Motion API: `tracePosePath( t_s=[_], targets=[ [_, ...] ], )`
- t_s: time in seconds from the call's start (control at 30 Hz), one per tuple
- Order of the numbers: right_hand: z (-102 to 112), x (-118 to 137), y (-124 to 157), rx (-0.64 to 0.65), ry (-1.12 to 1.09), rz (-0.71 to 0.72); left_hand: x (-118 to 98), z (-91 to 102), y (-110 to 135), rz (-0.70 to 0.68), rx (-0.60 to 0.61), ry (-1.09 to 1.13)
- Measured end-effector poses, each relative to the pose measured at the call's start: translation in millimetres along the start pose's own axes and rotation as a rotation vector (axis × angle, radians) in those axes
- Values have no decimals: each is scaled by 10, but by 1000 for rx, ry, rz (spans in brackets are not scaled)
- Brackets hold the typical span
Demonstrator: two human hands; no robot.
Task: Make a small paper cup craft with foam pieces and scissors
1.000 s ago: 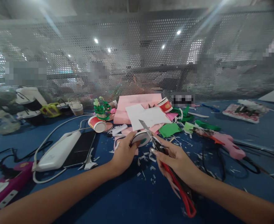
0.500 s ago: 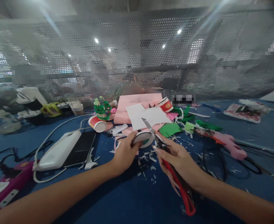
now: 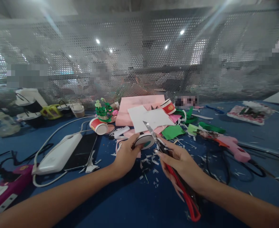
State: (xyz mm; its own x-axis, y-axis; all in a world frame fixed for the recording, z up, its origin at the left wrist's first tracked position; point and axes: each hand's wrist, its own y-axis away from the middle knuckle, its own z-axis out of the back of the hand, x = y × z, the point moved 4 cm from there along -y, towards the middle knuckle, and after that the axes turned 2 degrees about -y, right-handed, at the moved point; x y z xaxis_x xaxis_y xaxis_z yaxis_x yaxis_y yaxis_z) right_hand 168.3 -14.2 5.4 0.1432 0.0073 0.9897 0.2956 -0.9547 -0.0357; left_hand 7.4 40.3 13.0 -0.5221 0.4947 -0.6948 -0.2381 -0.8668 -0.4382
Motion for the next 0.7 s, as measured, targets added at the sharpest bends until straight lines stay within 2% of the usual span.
tracePosePath(
  t_s=[0.2,0.33,0.47,0.7],
  targets=[
    [11,-9,4,0,0,-13,26,-15,14,-21,29,-35],
    [-3,22,-2,-12,25,15,-31,-31,37,-64,101,-121],
    [-23,43,9,-5,31,25,-77,-27,49,-81,103,-176],
    [-22,35,27,-16,-11,-5,20,-14,7,52,32,-61]
  ],
)
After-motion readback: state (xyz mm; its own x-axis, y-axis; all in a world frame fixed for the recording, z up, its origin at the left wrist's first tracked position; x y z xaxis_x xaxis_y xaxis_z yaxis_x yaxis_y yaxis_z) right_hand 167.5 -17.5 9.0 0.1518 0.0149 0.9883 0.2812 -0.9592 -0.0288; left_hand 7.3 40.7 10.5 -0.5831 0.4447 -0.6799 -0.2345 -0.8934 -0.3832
